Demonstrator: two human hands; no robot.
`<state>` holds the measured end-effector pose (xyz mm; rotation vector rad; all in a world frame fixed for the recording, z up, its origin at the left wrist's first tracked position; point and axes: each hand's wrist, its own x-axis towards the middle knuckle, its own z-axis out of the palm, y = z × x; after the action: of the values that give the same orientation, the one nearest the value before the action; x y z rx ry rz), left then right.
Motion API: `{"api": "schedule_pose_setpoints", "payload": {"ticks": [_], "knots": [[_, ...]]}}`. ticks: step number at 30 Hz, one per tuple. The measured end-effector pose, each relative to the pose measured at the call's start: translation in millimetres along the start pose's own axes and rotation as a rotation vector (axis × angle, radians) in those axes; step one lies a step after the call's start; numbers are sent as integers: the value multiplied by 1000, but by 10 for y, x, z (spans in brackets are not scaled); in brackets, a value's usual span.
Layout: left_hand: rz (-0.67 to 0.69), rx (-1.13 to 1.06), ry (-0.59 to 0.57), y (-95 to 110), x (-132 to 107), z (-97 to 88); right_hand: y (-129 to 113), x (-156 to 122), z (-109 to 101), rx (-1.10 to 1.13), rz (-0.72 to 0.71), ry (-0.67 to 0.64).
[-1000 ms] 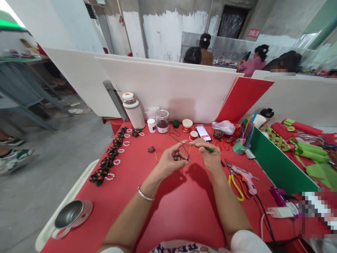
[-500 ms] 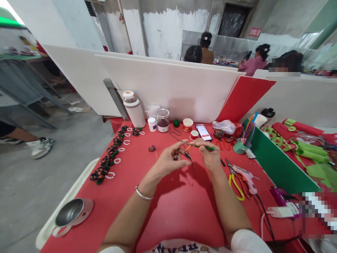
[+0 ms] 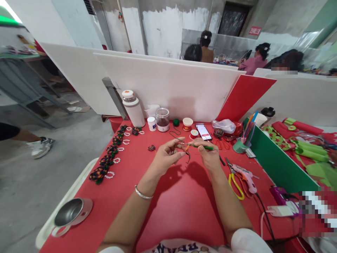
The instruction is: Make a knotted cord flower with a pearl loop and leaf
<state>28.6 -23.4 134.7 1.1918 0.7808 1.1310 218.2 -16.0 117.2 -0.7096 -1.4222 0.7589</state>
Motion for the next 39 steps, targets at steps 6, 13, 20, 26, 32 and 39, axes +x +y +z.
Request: {"api": "schedule_pose_setpoints", "payload": {"ticks": [6,13,20,26,32,39], "knots": [[17,-39,68,-15,12,0,-112,7,24,-8,-43,-73],[42,-63,119,8,21,-40,-129,19,-23,-62,-74,-68],[75,-76,183,27,28,-52,-138,28,-64,-67,-111,-49],[82,9,136,63,-10,-9,-295,25,-40,-292,-136,-70],[95,-74,172,92,-12,-5,-312,-23,-21,-371,86,-28],[92,-196,158,139,-15,10,-148,-77,210,-94,487,-362]]}}
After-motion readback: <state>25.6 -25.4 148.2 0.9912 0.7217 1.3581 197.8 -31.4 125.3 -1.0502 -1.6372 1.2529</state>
